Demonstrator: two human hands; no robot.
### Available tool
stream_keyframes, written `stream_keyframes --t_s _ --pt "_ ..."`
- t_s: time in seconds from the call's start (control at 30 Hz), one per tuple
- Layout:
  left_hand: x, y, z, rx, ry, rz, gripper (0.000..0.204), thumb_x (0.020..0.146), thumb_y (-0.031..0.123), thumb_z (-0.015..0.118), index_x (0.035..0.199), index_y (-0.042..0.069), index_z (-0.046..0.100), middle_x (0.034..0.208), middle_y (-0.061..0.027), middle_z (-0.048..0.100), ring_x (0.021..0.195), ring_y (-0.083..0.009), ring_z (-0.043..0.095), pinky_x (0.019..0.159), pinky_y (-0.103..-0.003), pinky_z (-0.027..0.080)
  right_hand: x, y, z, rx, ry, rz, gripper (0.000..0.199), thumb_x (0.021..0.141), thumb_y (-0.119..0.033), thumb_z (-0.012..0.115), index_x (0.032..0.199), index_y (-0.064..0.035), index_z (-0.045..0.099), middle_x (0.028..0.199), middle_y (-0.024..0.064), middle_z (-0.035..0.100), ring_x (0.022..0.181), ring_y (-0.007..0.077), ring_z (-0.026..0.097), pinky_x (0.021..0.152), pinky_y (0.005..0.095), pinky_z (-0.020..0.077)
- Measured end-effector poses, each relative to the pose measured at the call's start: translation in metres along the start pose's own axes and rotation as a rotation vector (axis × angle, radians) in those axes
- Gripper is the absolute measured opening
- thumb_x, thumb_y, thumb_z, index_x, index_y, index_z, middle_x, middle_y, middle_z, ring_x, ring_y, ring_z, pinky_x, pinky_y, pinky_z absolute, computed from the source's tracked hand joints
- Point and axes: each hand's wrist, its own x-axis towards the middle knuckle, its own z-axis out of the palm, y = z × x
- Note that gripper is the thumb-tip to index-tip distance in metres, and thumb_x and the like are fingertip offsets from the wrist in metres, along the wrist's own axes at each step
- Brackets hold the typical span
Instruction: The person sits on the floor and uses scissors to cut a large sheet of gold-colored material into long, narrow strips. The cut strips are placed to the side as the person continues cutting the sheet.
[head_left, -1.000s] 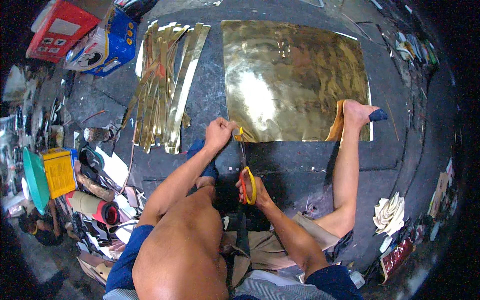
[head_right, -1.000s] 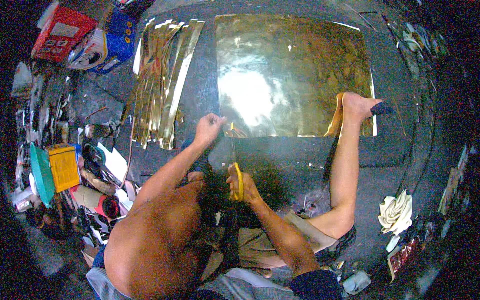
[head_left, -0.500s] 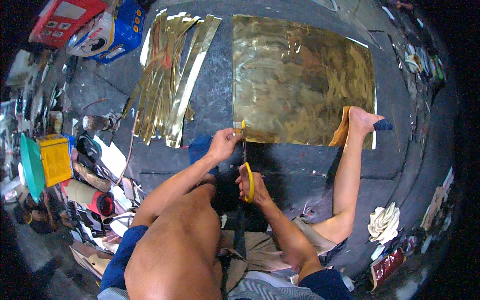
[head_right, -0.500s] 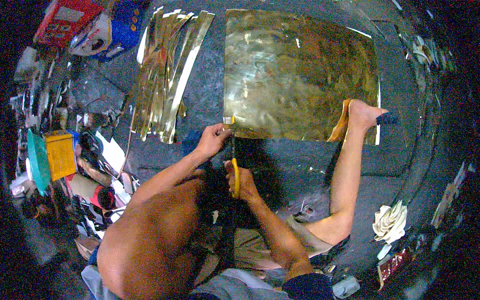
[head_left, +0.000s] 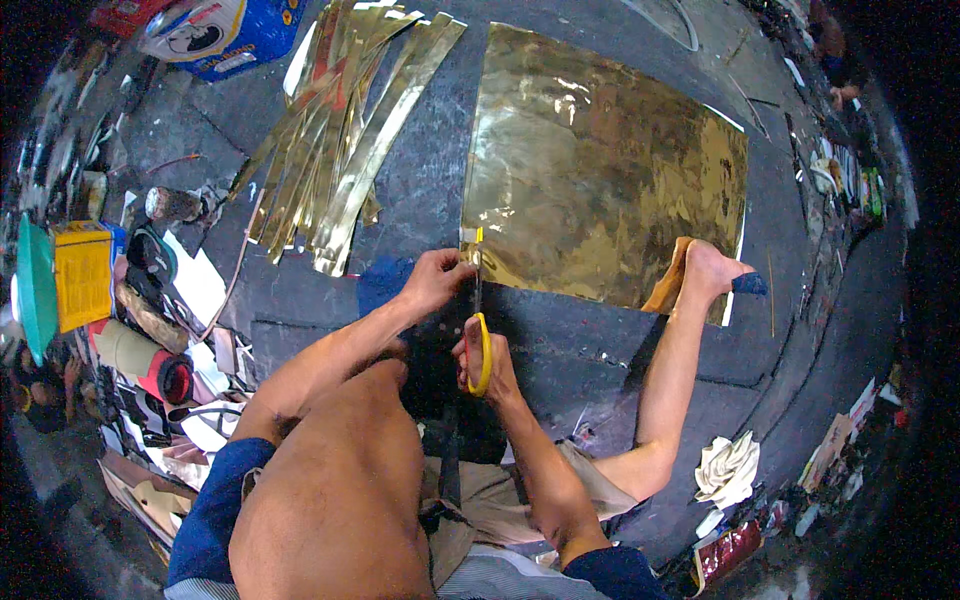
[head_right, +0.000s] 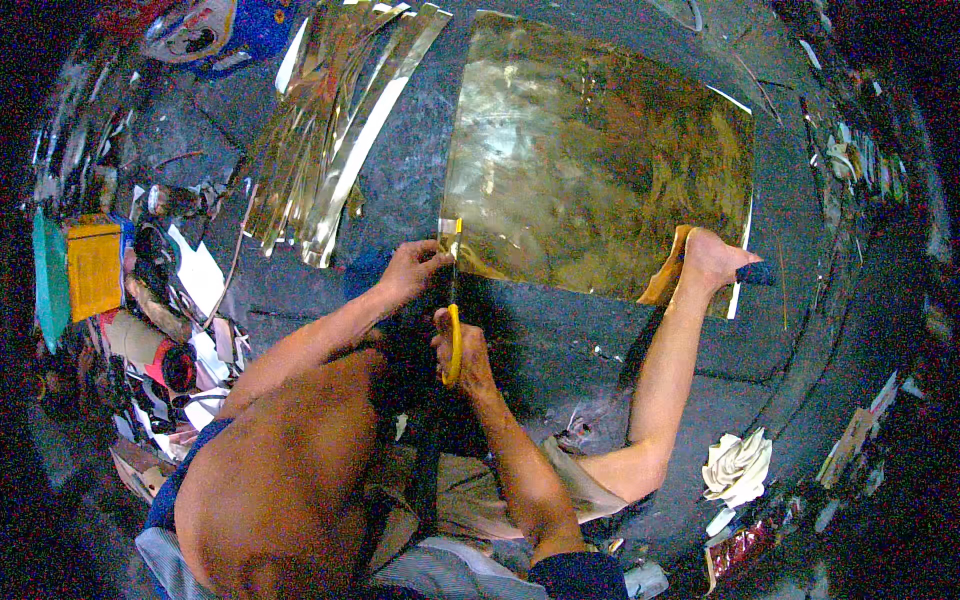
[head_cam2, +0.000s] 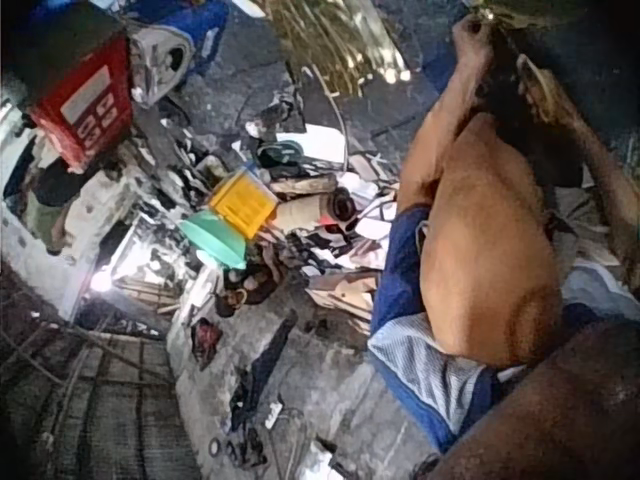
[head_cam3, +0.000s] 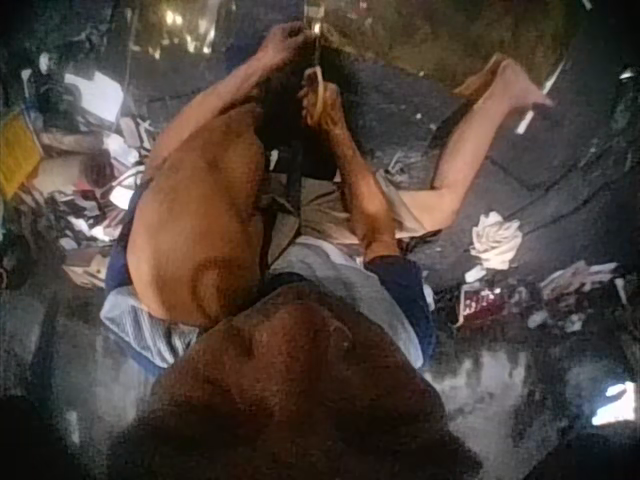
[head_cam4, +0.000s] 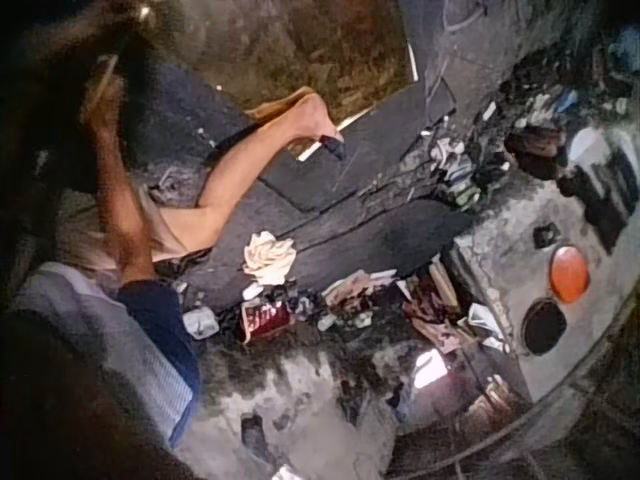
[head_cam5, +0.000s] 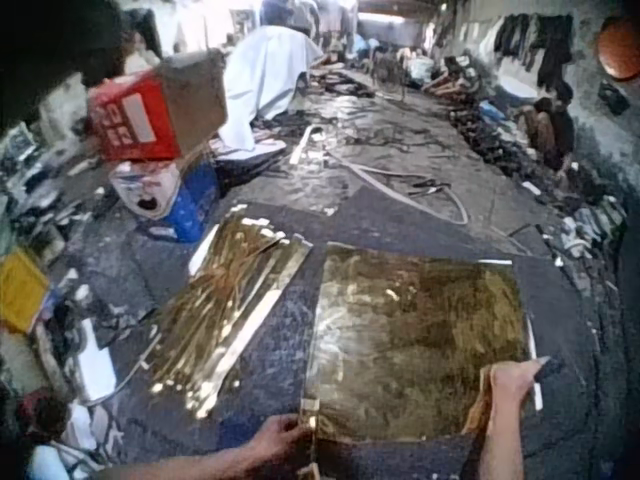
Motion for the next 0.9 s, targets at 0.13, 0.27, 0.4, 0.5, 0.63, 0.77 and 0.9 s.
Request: stream_keyframes --t_s 0.13,0.27,0.4,0.5,0.63,0.77,0.9 --pt "-0.002 0.008 -0.001 -0.035 -0.033 -0.061 0.023 0.088 0.021 0.06 0.088 -0.001 0.065 0.068 0.0025 0.057 0.062 -0.0059 0.046 0.054 -0.026 0.038 0.015 0.001 0.002 0.102 -0.006 -0.099 0.08 0.075 -0.079 0.038 0.065 -0.0005 0.049 0.047 0.0034 0.042 0.037 0.0145 0.049 0.034 0.0283 0.0406" --pt "0.001 0.012 -0.006 -0.039 -0.084 -0.092 0.021 0.089 0.021 0.06 0.084 0.001 0.064 0.069 0.0027 0.057 0.063 -0.0056 0.046 0.054 -0.025 0.038 0.031 -0.019 0.004 -0.067 0.047 -0.156 0.081 0.075 -0.08 0.037 0.06 -0.0012 0.048 0.045 0.0046 0.042 0.036 0.016 0.05 0.035 0.0286 0.0403" --pt "0.001 0.014 -0.007 -0.15 -0.107 -0.102 0.021 0.09 0.021 0.058 0.085 0.001 0.062 0.07 0.0025 0.058 0.063 -0.0063 0.049 0.055 -0.025 0.04 0.05 -0.036 -0.003 -0.094 0.014 -0.183 0.081 0.078 -0.079 0.034 0.061 -0.0016 0.05 0.046 0.0073 0.047 0.04 0.0173 0.052 0.039 0.0314 0.0412" --pt "-0.007 0.02 -0.006 -0.209 -0.078 0.0 0.022 0.091 0.022 0.057 0.088 0.001 0.062 0.072 0.0019 0.059 0.063 -0.0069 0.051 0.056 -0.025 0.042 0.077 -0.055 0.008 -0.263 0.295 -0.929 0.057 0.092 -0.053 0.044 0.078 -0.0014 0.062 0.057 0.0092 0.058 0.047 0.0223 0.056 0.043 0.0355 0.0428" --pt "-0.014 0.055 -0.016 0.043 -0.153 -0.089 0.025 0.092 0.024 0.055 0.09 0.0 0.061 0.073 0.0 0.06 0.063 -0.0075 0.052 0.058 -0.025 0.043 0.1 -0.076 -0.016 -0.45 0.156 -0.29 0.057 0.094 -0.051 0.041 0.087 0.0017 0.062 0.066 0.0151 0.062 0.062 0.0229 0.06 0.056 0.0413 0.0454" --pt "-0.017 0.049 -0.021 0.054 -0.134 -0.009 0.027 0.092 0.027 0.055 0.091 0.0 0.061 0.066 0.0012 0.054 0.061 -0.0068 0.048 0.054 -0.025 0.041 0.111 -0.126 -0.005 -0.415 0.272 -0.459 0.061 0.091 -0.056 0.042 0.083 0.0009 0.063 0.065 0.0211 0.058 0.061 0.0239 0.059 0.056 0.0432 0.0447" --pt "-0.025 0.051 -0.021 -0.099 -0.148 -0.027 0.025 0.092 0.025 0.056 0.093 0.001 0.062 0.068 0.006 0.051 0.061 -0.0047 0.044 0.052 -0.024 0.037 0.127 -0.159 -0.003 -0.295 0.245 -0.286 0.074 0.088 -0.066 0.037 0.066 0.0007 0.061 0.056 0.0138 0.055 0.057 0.0219 0.054 0.055 0.0409 0.0437"
